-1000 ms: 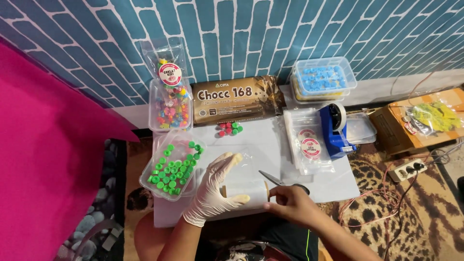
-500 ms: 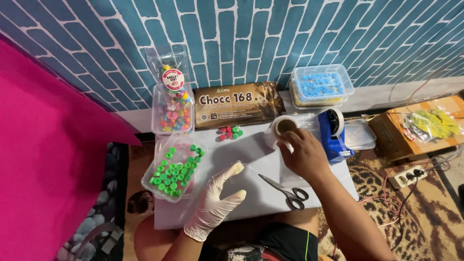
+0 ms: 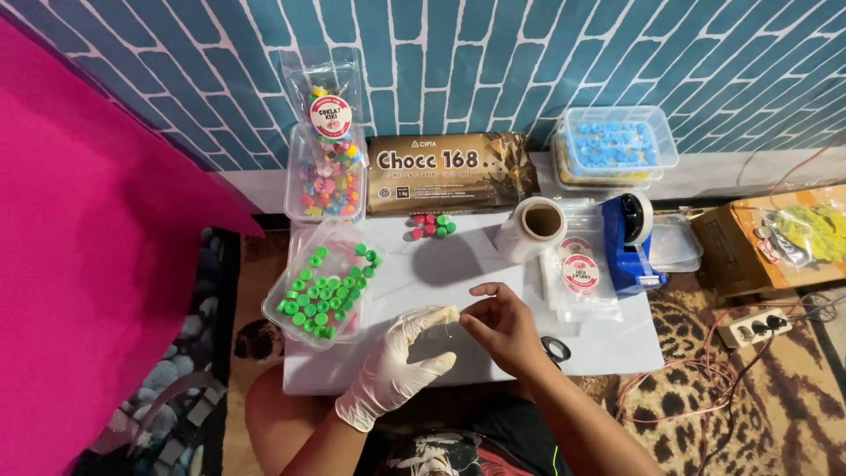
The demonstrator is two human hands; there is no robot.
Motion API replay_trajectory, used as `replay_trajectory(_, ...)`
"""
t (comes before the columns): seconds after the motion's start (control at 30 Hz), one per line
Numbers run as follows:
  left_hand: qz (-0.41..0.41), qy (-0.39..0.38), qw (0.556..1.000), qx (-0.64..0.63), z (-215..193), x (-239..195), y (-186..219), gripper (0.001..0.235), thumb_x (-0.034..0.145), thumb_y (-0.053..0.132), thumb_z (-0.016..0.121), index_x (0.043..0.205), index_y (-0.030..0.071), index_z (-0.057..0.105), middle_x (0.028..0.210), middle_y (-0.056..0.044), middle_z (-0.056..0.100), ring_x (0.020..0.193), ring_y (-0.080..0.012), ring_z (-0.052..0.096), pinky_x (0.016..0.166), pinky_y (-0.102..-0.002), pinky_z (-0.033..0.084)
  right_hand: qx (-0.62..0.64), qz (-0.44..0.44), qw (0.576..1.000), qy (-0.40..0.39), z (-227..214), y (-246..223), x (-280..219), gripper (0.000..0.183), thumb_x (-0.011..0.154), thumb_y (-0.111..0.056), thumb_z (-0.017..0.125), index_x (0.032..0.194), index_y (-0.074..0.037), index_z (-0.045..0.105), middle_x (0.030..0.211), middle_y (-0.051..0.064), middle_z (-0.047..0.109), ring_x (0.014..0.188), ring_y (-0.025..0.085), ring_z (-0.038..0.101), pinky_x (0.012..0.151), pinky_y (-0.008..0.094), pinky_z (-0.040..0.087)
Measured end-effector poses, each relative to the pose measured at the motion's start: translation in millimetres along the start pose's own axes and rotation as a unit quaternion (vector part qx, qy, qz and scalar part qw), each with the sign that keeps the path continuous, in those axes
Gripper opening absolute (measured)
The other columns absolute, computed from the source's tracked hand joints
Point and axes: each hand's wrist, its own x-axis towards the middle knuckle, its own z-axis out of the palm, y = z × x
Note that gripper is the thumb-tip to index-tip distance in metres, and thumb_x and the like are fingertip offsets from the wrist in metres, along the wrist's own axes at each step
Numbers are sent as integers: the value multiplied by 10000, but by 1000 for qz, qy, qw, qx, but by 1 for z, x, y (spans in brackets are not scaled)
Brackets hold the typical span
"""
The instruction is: The person cuts pieces of clear plastic wrap using scissors and individually wraps small green and multicolored items by hand.
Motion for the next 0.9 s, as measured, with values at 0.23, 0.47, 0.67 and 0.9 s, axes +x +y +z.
replay_trajectory(0.23,155,174,911,340,14,-17,-45,499,843,259,793,1273,53,644,1335,-202,629,1229,-389,602,1097,-481,475,-178,63,980,64,10,8,6,270,824,-163,723,1092,-146,689,863,8,801,746,122,694,729,284,542)
replay_trajectory(0.47,69,117,811,570,34,-26,-47,792,892,677,574,1530,215,493,1575,-229,409,1431,-444,389,1137,-561,360,-279,68,955,73,13,12,9,294,784,-218,686,1075,-184,715,812,1,773,773,194,715,757,326,523)
replay_trajectory(0.67,30,86,802,590,32,-22,-59,809,851,693,603,1509,231,515,1557,-248,416,1417,-464,375,1129,-587,329,-421,-168,886,98,0,56,5,328,787,-127,651,1046,-270,794,970,48,574,708,306,655,583,482,564)
replay_trajectory(0.9,59,132,804,577,34,-28,-40,755,898,530,634,1552,197,457,1627,-241,342,1500,-428,314,1128,-532,400,-490,-204,841,101,14,68,-9,373,831,-153,619,1079,-373,789,865,11,532,669,306,606,400,480,445)
